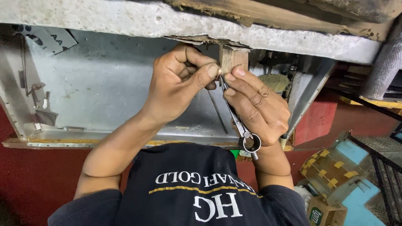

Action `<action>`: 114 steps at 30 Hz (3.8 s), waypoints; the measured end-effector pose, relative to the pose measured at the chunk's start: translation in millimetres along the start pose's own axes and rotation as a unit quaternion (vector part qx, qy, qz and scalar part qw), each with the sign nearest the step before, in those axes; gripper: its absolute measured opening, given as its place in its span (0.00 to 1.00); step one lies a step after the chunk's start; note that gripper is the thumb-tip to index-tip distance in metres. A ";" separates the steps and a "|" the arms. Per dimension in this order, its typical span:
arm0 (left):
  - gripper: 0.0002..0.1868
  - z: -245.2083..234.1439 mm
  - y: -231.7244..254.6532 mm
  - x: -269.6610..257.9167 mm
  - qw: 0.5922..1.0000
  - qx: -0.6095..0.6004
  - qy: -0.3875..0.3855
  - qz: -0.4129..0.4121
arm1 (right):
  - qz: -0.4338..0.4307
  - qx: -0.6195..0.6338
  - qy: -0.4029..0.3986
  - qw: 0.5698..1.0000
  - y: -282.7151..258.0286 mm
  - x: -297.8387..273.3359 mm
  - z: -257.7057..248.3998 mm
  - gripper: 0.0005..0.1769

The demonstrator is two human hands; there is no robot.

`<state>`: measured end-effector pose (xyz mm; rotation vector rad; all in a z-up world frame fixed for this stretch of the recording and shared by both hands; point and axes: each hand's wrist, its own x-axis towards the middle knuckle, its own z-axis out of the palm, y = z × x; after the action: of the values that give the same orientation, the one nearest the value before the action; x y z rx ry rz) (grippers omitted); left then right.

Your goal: The person uses a pair of pliers to adjust a small metal ring held against a wooden block. They repeatedly open and close the pliers to reshape the ring, then briefly use a brush to clean the work area before inspecting the ring again.

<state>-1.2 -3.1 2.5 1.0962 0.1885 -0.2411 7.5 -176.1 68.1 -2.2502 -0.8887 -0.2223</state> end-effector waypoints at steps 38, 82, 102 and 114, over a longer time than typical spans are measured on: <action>0.08 6.9 -10.5 -3.6 0.995 -0.083 0.048 -0.030 | -0.027 0.012 0.015 0.999 3.2 -6.7 4.6 0.03; 0.06 13.0 27.4 -61.2 0.952 0.132 -0.058 0.271 | 0.191 -0.251 -0.072 0.946 38.9 -252.8 -7.0 0.05; 0.03 20.0 27.2 -56.0 0.894 0.185 -0.035 0.406 | 0.405 -0.250 -0.132 0.869 37.9 -261.1 -24.6 0.21; 0.13 20.3 21.8 -59.0 0.919 0.143 -0.028 0.365 | 0.214 -0.156 0.138 0.954 42.3 -183.8 -65.6 0.16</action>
<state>-50.9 -5.9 46.1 1.3739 -0.3226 0.3841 -96.8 -340.2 22.4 -2.5552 -0.2166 -0.4883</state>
